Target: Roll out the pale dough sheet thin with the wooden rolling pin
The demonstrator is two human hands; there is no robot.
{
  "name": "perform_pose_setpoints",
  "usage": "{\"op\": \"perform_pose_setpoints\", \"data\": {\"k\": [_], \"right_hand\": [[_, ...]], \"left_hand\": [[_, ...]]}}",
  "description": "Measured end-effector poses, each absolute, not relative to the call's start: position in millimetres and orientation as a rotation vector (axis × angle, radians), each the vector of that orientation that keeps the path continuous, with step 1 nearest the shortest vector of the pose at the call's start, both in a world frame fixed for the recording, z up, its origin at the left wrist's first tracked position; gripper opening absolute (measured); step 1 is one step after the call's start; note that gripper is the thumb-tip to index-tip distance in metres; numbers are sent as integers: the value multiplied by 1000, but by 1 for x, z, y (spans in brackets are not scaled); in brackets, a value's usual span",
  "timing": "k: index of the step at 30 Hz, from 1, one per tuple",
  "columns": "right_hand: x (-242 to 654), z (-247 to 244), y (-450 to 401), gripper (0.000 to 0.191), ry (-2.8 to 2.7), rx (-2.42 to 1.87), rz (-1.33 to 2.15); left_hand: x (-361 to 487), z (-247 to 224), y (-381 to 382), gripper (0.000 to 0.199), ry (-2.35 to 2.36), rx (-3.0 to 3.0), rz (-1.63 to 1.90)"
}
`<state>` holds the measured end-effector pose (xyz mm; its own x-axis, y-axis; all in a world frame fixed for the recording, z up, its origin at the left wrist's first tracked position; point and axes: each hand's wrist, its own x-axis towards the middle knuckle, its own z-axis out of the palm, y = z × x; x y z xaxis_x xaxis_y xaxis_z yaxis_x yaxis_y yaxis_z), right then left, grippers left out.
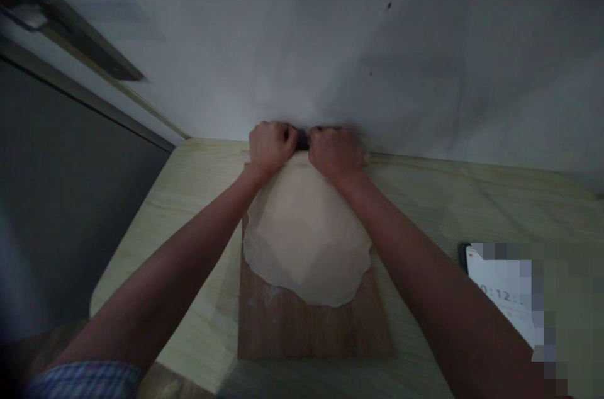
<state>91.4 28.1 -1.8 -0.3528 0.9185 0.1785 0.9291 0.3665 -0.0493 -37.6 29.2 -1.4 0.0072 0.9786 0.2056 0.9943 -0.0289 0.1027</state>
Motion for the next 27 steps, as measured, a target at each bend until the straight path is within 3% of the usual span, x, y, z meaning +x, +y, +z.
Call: {"op": "perform_pose_setpoints", "data": {"k": [14, 21, 27], "right_hand": [[84, -6, -8, 28, -2282, -1715, -114], [86, -13, -46, 39, -2204, -1643, -56], [89, -19, -71, 42, -2188, -1634, 40]], "left_hand": [[-38, -4, -3, 40, -2135, -2178, -330], [-35, -3, -53, 37, -2058, -2160, -342], [-36, -12, -82, 47, -2027, -2121, -348]]}}
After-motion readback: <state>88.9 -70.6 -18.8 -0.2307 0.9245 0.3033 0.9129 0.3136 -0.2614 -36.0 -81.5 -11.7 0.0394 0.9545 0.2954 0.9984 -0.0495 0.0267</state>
